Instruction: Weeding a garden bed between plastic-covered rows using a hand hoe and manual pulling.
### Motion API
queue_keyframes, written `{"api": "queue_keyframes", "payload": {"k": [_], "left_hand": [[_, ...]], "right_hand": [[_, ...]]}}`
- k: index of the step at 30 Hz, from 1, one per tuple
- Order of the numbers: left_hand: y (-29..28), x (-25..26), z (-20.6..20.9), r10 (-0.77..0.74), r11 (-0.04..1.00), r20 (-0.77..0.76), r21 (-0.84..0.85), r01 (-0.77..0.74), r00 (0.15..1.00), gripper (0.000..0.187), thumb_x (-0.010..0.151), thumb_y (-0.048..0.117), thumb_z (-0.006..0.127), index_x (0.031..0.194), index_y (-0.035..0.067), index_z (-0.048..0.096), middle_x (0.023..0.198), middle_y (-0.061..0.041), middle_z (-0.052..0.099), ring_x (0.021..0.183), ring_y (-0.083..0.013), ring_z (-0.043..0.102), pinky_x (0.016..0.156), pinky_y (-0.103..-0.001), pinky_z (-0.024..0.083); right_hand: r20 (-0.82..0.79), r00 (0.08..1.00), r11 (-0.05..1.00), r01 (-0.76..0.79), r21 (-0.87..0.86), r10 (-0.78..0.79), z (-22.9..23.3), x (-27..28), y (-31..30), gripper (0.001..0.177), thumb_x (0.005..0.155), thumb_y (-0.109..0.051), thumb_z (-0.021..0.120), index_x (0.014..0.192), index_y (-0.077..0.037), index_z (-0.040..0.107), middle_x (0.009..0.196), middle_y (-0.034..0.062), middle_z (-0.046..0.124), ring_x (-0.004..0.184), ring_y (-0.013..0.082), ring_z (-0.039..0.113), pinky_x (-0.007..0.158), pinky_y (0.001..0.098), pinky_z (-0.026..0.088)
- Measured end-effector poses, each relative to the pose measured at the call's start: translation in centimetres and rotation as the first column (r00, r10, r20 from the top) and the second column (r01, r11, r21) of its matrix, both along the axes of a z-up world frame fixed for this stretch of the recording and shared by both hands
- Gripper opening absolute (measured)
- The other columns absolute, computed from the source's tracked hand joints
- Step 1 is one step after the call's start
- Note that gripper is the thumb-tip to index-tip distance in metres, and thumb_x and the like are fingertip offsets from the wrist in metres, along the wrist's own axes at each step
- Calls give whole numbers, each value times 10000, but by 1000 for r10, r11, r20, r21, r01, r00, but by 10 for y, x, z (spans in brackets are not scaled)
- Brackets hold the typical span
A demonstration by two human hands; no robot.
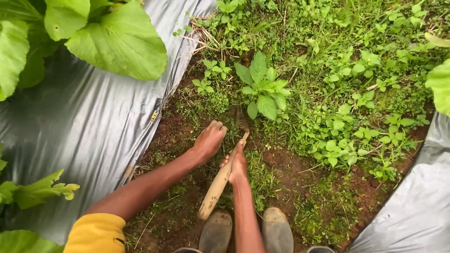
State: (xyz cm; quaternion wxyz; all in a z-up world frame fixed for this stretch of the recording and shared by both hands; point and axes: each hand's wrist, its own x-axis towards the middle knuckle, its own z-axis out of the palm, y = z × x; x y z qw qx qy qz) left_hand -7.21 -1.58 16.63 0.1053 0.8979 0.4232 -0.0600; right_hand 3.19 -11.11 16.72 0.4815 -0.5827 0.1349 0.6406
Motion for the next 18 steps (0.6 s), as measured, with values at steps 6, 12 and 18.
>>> {"api": "queue_keyframes", "payload": {"k": [6, 12, 18], "left_hand": [[-6, 6, 25, -197, 966, -108, 148, 211, 975, 364, 864, -40, 662, 1221, 31, 666, 1124, -153, 628, 983, -238, 598, 746, -313, 522], [-4, 14, -10, -214, 936, -219, 234, 264, 952, 748, 888, 69, 696, 1556, 28, 363, 1440, -229, 441, 1252, -297, 510, 882, -344, 470], [-11, 8, 7, -235, 876, -212, 377, 301, 949, 677, 888, 30, 629, 1525, 13, 399, 1427, -243, 468, 1271, -304, 512, 892, -322, 489]], "right_hand": [[3, 999, 998, -50, 26, 50, 2, -10, -16, 559, 1048, -623, 373, 868, -104, 476, 605, 5, 485, 432, 123, 511, 365, 265, 496], [-32, 999, 998, -25, 51, 26, -10, 0, -9, 534, 1070, -600, 344, 890, -114, 471, 629, -8, 498, 445, 114, 529, 377, 260, 518], [5, 997, 996, -81, 29, 81, 40, -17, -33, 544, 1075, -597, 308, 915, -102, 469, 645, -17, 464, 469, 108, 507, 411, 259, 516]]}}
